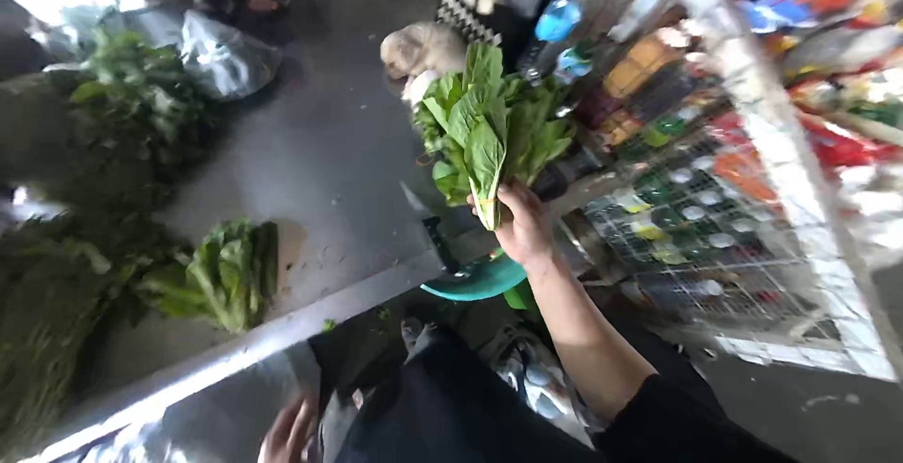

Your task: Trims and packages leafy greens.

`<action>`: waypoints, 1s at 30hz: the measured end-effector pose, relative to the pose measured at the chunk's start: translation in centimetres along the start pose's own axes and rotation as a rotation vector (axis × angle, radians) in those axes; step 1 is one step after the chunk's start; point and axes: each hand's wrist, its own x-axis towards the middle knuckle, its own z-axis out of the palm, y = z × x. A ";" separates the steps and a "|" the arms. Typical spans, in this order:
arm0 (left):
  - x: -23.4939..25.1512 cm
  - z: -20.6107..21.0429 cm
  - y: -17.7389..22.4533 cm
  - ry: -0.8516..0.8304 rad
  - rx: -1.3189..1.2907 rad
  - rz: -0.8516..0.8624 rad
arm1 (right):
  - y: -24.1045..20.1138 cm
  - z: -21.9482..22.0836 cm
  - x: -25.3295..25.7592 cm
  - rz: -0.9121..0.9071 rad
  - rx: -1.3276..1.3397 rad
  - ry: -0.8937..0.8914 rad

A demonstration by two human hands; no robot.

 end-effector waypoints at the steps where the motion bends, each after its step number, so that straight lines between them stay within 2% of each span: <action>1: 0.6 1.2 2.9 -0.021 -0.055 0.088 | 1.3 1.9 -0.8 0.008 -0.067 -0.061; 3: 2.0 4.2 8.6 -0.102 -0.132 0.179 | 4.8 5.8 -2.7 0.043 -0.266 -0.152; 5: 5.2 6.4 10.9 -0.207 -0.210 0.210 | 9.1 9.6 -4.4 0.119 -0.446 -0.227; 7: 8.8 7.9 10.3 -0.251 -0.295 0.163 | 13.5 12.7 -5.6 0.257 -0.551 -0.350; 9: 11.2 8.3 8.3 -0.153 -0.392 0.020 | 16.8 14.3 -6.9 0.360 -0.710 -0.514; 11: 12.5 7.3 6.2 -0.052 -0.473 -0.102 | 18.2 15.4 -8.1 0.240 -0.972 -0.647; 13: 12.9 5.9 5.2 -0.050 -0.529 -0.148 | 18.5 16.2 -8.8 0.078 -1.112 -0.713; 15: 12.4 5.0 5.1 -0.072 -0.528 -0.168 | 19.0 16.6 -9.5 -0.040 -1.125 -0.743; 19: 11.9 4.1 6.2 -0.136 -0.516 -0.180 | 20.0 17.2 -9.1 -0.165 -1.134 -0.755; 25: 12.1 3.1 7.1 -0.178 -0.494 -0.209 | 20.6 17.1 -8.5 -0.190 -1.219 -0.729; 30: 11.7 2.4 7.6 -0.218 -0.543 -0.227 | 21.5 16.3 -7.6 -0.206 -0.999 -0.766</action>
